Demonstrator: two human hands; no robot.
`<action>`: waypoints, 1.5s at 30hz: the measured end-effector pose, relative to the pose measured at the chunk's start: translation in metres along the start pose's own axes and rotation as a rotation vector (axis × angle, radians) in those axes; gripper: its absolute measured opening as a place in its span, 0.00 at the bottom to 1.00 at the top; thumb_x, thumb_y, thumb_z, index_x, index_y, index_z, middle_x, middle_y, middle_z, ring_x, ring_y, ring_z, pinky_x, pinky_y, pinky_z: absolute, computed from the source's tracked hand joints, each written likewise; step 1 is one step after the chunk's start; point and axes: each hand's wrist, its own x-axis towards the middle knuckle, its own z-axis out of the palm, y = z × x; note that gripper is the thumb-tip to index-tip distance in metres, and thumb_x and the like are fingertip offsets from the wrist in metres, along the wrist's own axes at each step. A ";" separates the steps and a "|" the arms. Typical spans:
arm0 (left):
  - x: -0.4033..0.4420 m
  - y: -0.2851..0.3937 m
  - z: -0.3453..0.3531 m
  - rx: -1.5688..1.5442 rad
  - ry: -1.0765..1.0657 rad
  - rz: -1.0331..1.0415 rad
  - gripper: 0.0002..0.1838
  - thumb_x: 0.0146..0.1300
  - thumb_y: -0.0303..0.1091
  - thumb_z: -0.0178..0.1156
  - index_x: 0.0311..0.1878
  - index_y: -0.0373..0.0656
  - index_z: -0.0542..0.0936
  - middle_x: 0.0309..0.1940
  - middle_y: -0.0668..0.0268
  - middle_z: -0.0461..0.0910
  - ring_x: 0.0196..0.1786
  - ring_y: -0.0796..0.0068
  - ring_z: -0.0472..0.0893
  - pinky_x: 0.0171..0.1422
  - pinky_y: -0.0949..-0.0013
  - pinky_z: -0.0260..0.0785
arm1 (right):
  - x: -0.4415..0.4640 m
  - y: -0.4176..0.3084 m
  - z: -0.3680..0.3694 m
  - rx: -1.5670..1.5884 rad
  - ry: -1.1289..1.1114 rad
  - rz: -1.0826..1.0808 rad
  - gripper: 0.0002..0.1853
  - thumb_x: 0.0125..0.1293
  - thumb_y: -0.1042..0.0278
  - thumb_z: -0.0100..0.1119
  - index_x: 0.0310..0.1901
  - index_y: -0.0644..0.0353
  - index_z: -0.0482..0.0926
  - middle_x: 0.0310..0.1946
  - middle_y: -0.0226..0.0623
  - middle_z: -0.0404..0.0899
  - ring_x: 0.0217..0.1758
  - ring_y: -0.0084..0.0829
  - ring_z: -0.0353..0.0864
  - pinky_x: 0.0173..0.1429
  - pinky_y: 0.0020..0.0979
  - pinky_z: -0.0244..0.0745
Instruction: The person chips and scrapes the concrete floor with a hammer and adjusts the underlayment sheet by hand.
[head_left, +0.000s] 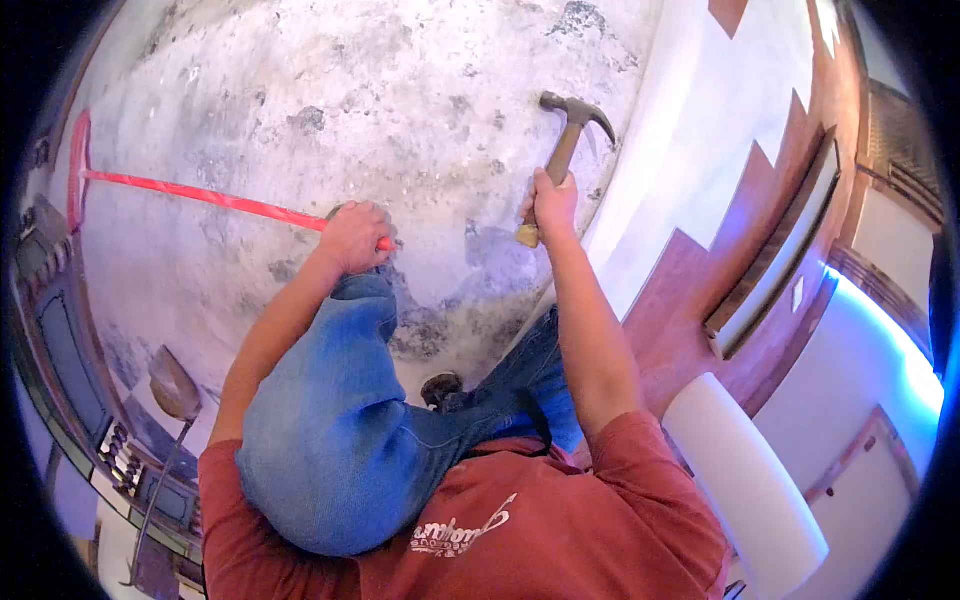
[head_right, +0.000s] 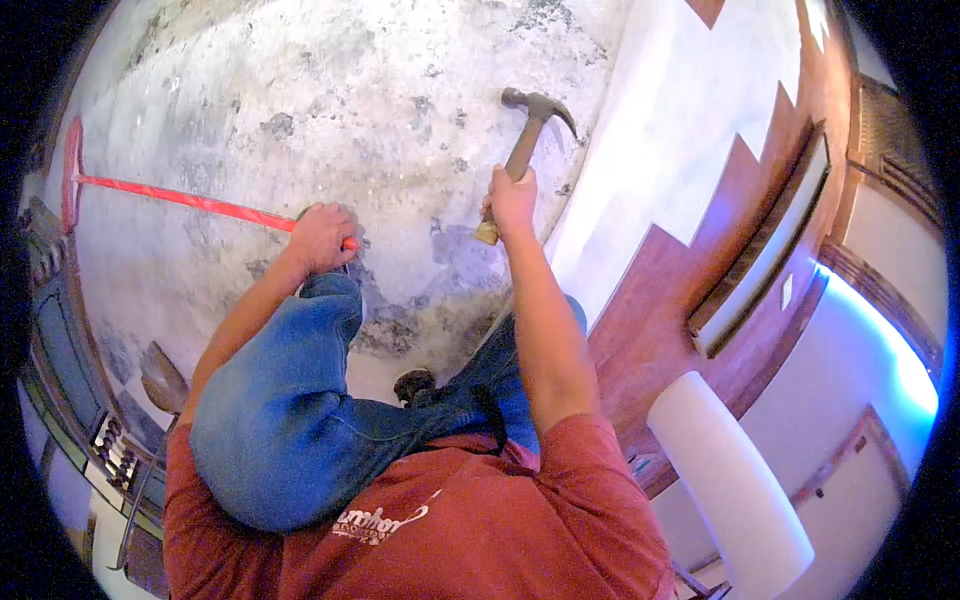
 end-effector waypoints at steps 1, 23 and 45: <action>0.000 -0.001 0.002 -0.027 0.038 0.009 0.11 0.61 0.51 0.69 0.40 0.57 0.87 0.42 0.70 0.83 0.56 0.65 0.80 0.62 0.54 0.70 | -0.001 -0.005 0.001 -0.005 -0.005 -0.005 0.14 0.78 0.67 0.61 0.51 0.62 0.65 0.25 0.36 0.73 0.15 0.29 0.75 0.18 0.37 0.75; -0.004 -0.006 0.009 -0.083 0.129 0.043 0.11 0.60 0.51 0.69 0.35 0.56 0.88 0.40 0.70 0.83 0.54 0.65 0.80 0.59 0.55 0.71 | -0.024 0.011 0.026 0.034 0.138 -0.033 0.14 0.79 0.63 0.60 0.50 0.60 0.65 0.26 0.35 0.73 0.15 0.30 0.75 0.18 0.38 0.76; -0.005 -0.005 0.005 -0.116 0.133 0.043 0.12 0.62 0.53 0.68 0.39 0.57 0.89 0.43 0.71 0.84 0.57 0.66 0.80 0.62 0.56 0.71 | -0.156 0.095 -0.016 0.129 -0.243 0.537 0.15 0.80 0.53 0.64 0.49 0.52 0.69 0.27 0.30 0.75 0.20 0.28 0.75 0.26 0.34 0.78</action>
